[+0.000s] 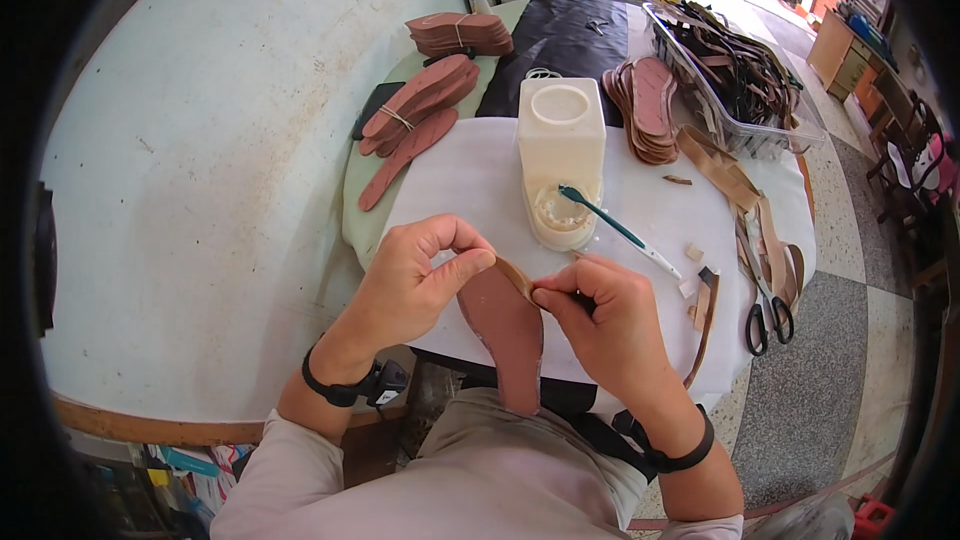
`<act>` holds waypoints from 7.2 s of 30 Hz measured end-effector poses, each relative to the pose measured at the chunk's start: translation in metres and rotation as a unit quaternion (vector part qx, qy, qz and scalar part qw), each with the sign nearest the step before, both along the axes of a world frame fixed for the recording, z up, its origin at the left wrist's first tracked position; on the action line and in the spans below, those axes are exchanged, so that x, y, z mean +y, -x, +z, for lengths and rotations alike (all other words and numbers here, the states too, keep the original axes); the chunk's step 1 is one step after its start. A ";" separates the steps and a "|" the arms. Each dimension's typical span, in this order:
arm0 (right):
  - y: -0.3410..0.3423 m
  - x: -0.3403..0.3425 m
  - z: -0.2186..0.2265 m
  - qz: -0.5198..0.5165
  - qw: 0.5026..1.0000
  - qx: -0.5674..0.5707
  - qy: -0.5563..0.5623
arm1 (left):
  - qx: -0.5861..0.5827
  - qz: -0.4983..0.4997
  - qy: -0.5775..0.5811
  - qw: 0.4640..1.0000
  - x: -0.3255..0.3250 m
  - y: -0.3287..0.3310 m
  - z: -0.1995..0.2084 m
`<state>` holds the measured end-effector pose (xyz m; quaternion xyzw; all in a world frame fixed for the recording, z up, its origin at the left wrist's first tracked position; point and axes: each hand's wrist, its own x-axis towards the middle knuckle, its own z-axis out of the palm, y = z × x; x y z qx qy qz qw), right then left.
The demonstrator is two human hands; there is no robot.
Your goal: Applying adhesive to shoe insole components and assembling them.
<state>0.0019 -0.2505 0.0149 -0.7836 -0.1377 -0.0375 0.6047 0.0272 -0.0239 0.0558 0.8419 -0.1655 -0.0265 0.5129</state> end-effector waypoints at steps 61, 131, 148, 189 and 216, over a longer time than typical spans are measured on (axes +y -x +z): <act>0.010 -0.008 0.005 0.051 0.991 0.120 -0.029 | -0.065 -0.085 -0.096 0.990 0.013 0.004 0.007; 0.017 -0.034 0.008 0.106 0.971 0.213 -0.006 | -0.111 -0.181 -0.145 0.966 0.006 0.009 0.000; 0.015 -0.041 -0.005 0.110 0.970 0.214 0.022 | -0.034 -0.141 -0.131 0.981 0.004 0.010 -0.007; 0.008 -0.041 0.035 0.161 0.954 0.174 0.181 | -0.188 -0.216 -0.177 0.942 -0.026 0.017 -0.021; 0.009 -0.068 0.027 0.093 0.959 0.251 0.094 | -0.123 -0.188 -0.120 0.967 -0.006 0.018 -0.016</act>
